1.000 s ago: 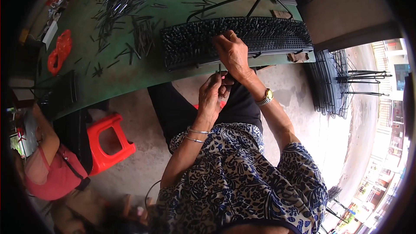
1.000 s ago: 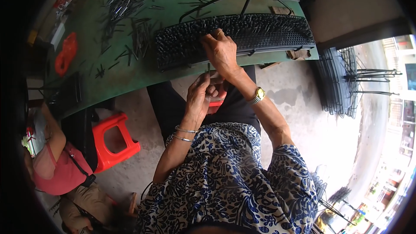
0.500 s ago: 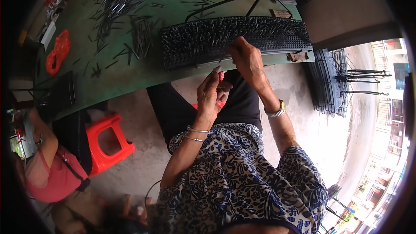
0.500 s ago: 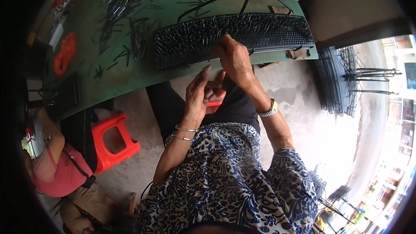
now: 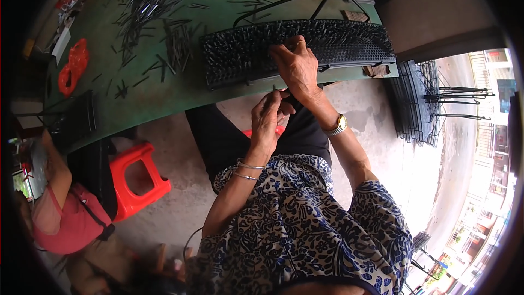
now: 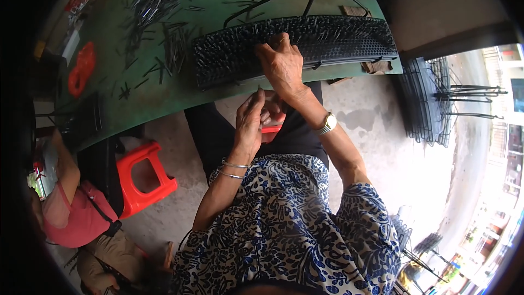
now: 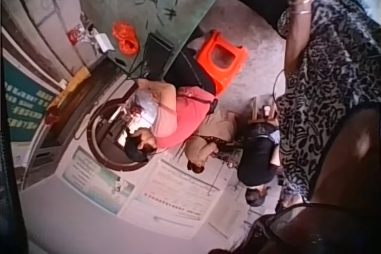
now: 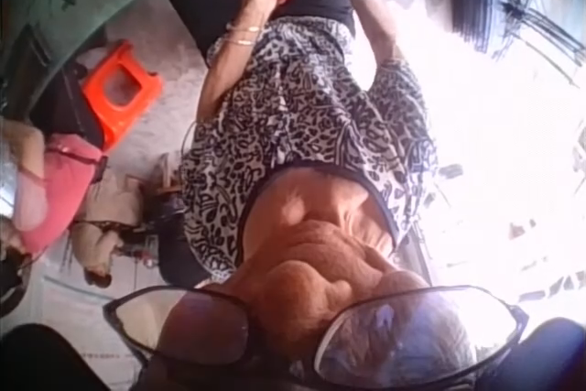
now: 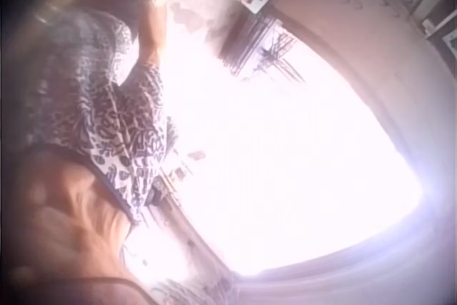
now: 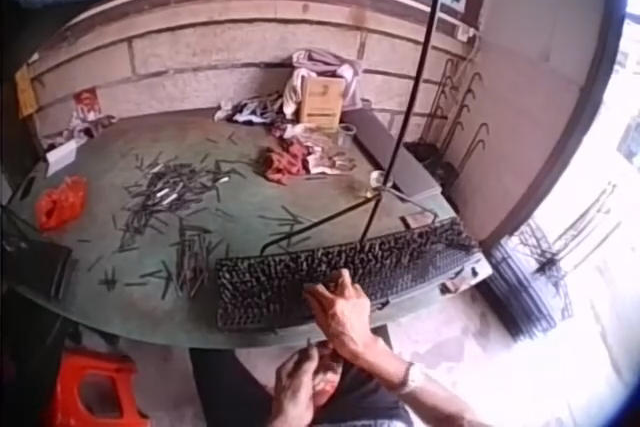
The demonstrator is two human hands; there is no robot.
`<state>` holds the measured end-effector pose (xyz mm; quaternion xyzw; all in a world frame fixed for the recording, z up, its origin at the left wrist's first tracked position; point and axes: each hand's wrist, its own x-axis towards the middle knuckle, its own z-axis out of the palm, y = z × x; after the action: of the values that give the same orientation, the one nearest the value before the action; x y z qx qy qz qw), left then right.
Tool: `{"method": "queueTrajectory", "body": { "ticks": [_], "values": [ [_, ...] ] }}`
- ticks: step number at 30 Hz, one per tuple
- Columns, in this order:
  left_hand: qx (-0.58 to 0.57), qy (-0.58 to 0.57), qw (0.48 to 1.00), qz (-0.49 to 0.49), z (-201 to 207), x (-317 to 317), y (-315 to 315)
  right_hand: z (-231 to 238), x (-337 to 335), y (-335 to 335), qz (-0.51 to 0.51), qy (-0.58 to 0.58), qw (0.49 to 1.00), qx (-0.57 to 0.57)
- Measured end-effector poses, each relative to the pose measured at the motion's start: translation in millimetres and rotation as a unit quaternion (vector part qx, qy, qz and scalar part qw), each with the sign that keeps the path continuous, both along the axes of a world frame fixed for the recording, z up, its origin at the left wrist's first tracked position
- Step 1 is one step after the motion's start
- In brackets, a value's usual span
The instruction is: Manually sorting and assembling small metal pins or hooks on a workbench.
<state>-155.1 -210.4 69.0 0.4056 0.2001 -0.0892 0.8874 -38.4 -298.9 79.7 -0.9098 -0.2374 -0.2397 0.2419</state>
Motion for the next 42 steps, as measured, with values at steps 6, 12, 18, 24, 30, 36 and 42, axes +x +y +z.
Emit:
{"method": "queueTrajectory", "body": {
  "ticks": [6, 12, 18, 24, 30, 36, 42],
  "values": [
    [-0.005, -0.061, 0.998, 0.011, -12, -2, -2, 18, -21, -43, 0.25, 0.305, 0.919, 0.019],
    [0.002, -0.052, 0.998, -0.025, -8, 1, -6, 45, -36, -37, 0.073, 0.427, 0.891, 0.135],
    [-0.004, -0.048, 0.999, 0.007, -4, 1, -4, 27, -32, -37, 0.121, 0.465, 0.846, 0.23],
    [-0.016, 0.038, 0.999, 0.007, -6, 6, -5, 11, -8, -21, 0.01, 0.167, 0.959, 0.227],
    [-0.023, 0.014, 0.999, -0.029, -8, 4, 1, -1, 13, -5, 0.022, 0.051, 0.975, 0.213],
    [0.012, 0.028, 0.999, -0.013, -11, -3, 11, -4, 9, -4, 0.029, 0.058, 0.982, 0.178],
    [0.039, 0.053, 0.998, 0.019, 0, -18, 23, -9, 5, -4, 0.025, 0.016, 0.995, 0.099]
  ]
}}
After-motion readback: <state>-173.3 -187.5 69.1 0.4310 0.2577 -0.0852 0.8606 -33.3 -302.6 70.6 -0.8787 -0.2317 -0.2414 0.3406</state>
